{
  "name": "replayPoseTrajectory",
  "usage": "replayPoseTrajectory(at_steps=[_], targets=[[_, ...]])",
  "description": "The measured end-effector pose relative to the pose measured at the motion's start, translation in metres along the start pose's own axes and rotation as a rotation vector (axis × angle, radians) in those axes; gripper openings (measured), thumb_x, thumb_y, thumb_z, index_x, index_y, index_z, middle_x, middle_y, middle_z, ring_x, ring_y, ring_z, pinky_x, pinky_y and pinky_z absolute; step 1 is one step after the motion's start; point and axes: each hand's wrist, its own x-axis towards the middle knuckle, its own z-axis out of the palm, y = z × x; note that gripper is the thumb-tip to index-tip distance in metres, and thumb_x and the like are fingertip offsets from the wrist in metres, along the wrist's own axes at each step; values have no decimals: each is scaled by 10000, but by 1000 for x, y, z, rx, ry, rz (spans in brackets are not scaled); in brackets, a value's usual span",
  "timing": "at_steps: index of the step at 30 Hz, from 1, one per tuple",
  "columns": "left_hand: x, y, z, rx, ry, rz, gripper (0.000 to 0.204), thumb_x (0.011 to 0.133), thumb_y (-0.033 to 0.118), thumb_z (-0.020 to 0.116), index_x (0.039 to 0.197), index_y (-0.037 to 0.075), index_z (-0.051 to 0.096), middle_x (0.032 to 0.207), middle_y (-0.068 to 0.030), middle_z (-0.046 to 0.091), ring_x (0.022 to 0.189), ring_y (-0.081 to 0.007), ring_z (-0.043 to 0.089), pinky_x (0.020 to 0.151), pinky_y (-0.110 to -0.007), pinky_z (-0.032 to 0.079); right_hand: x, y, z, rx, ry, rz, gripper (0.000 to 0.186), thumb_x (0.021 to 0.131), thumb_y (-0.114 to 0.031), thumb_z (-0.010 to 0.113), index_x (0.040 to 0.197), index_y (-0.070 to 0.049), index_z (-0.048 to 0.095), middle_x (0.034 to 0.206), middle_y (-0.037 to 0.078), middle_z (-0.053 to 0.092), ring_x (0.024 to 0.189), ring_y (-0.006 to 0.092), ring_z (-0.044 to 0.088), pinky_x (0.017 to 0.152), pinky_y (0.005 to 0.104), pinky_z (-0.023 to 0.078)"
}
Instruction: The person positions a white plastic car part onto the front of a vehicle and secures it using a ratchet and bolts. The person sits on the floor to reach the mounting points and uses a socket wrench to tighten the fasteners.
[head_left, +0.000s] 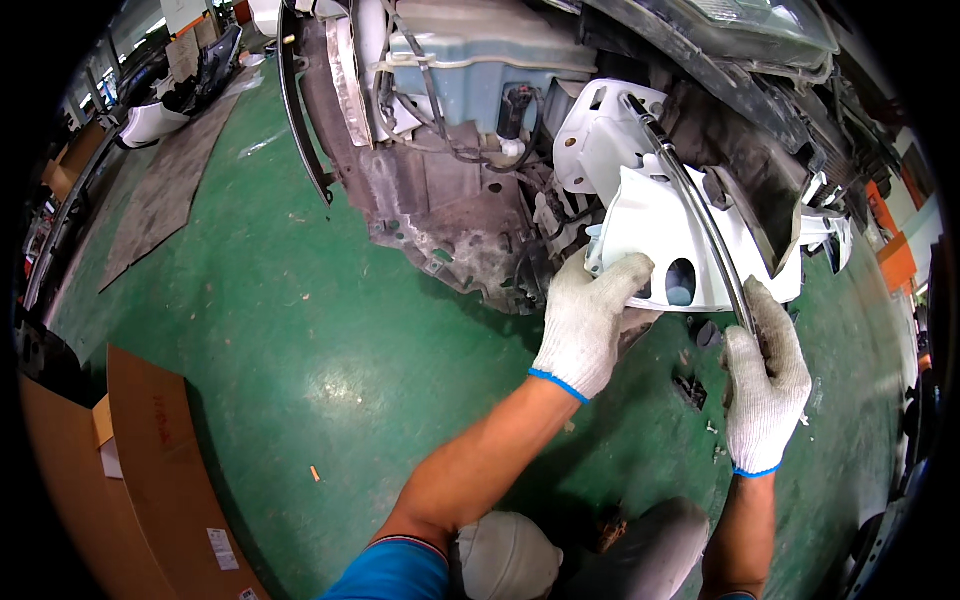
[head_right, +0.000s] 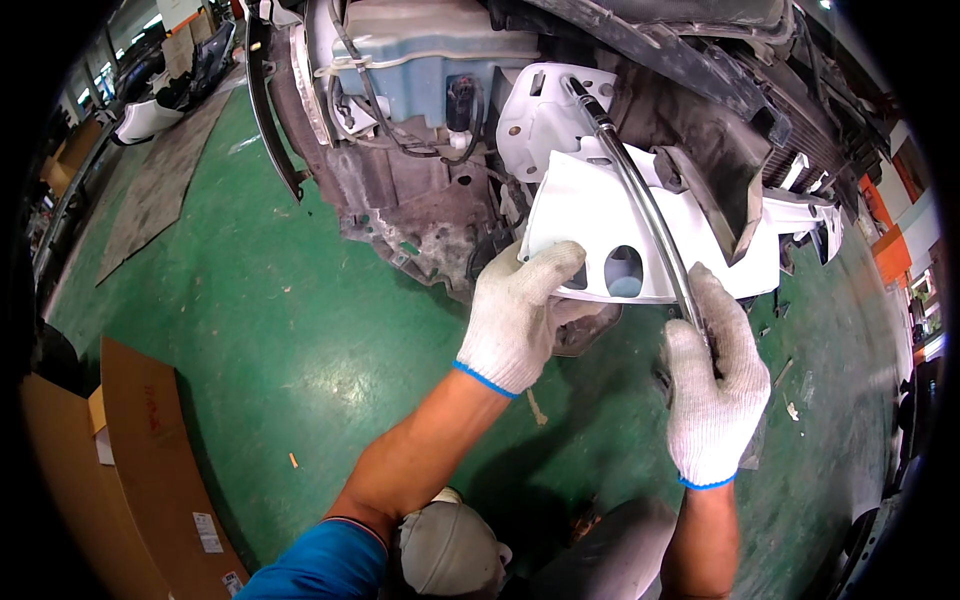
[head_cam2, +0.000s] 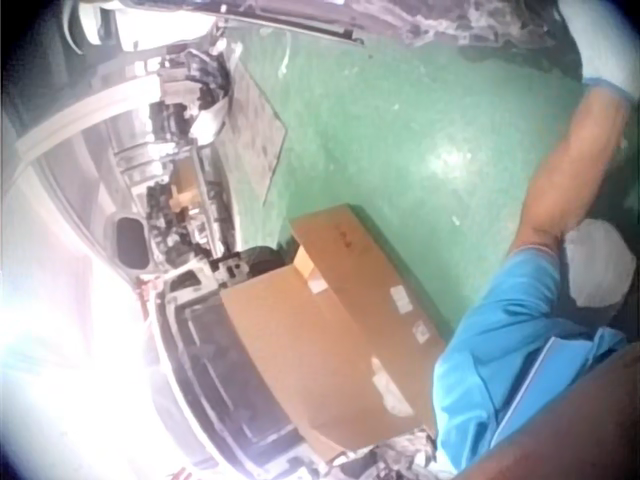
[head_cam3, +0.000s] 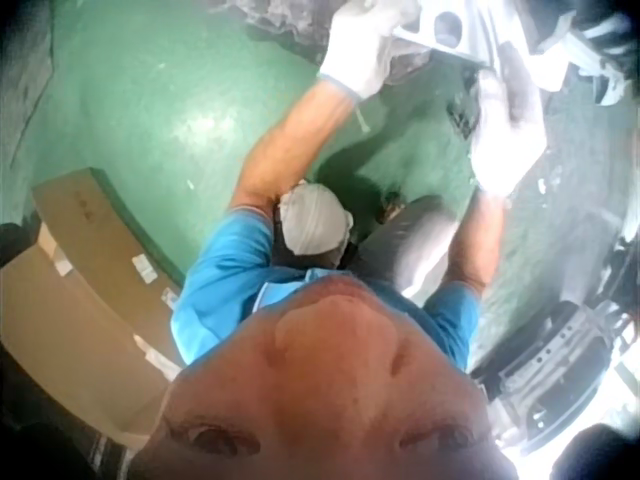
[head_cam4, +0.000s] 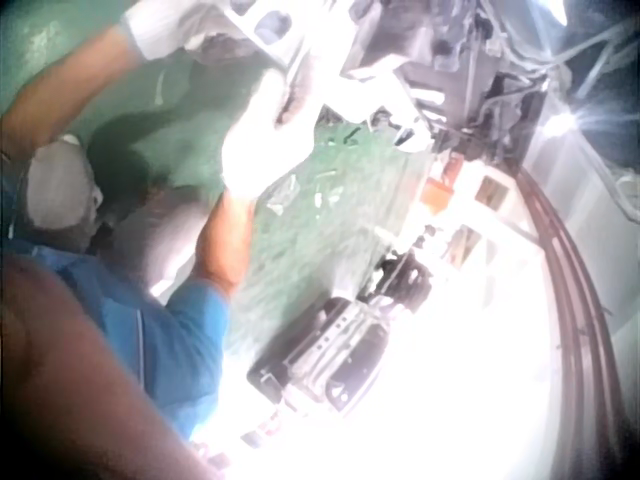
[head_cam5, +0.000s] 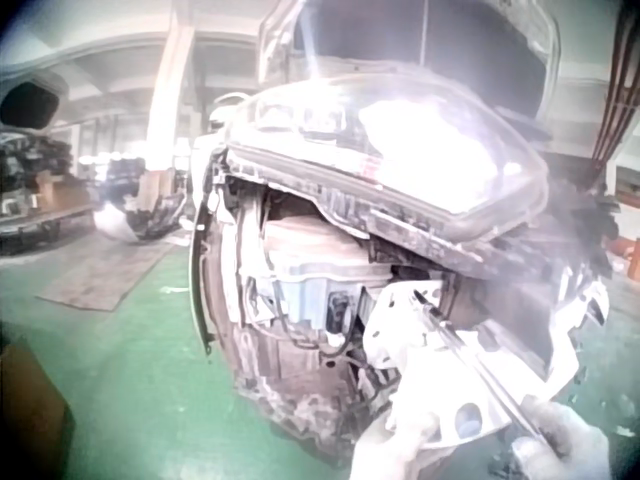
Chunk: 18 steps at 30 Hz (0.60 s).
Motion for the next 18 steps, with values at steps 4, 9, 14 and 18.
replayPoseTrajectory(at_steps=[4, 9, 14, 18], targets=[[0, 1, -1, 35, 30, 7, 504, 950, 205, 632, 1353, -69, 502, 1196, -158, 654, 1022, -249, 693, 877, -396, 596, -2, -18, 4, -256, -47, -163, 425, 922, 13, 596, 1342, 75, 605, 1283, 165, 682, 1051, 175, 671, 949, 314, 526], [-12, 14, -9, 184, 39, -60, 553, 937, 283, 678, 1363, -27, 510, 1196, -148, 661, 997, -218, 694, 830, -361, 594, -1, -42, 8, 233, -40, 281, 459, 939, -64, 576, 1384, 50, 571, 678, 7, 567, 464, 22, 402, 426, 184, 268], [-56, 6, -21, 161, -203, -471, 713, 918, 507, 705, 1362, -16, 510, 1182, -130, 652, 995, -229, 672, 823, -373, 577, 9, -23, -16, 951, -235, 532, 554, 988, -262, 650, 1394, 92, 517, 684, 32, 582, 363, 59, 361, 304, 225, 228], [-38, -10, 14, 268, -371, 52, 575, 1022, 452, 577, 1384, 13, 492, 1197, -135, 623, 996, -243, 641, 842, -411, 537, 5, -27, -4, 877, -183, 528, 542, 994, -258, 641, 1390, 90, 517, 764, 76, 623, 402, 71, 419, 338, 216, 273]])
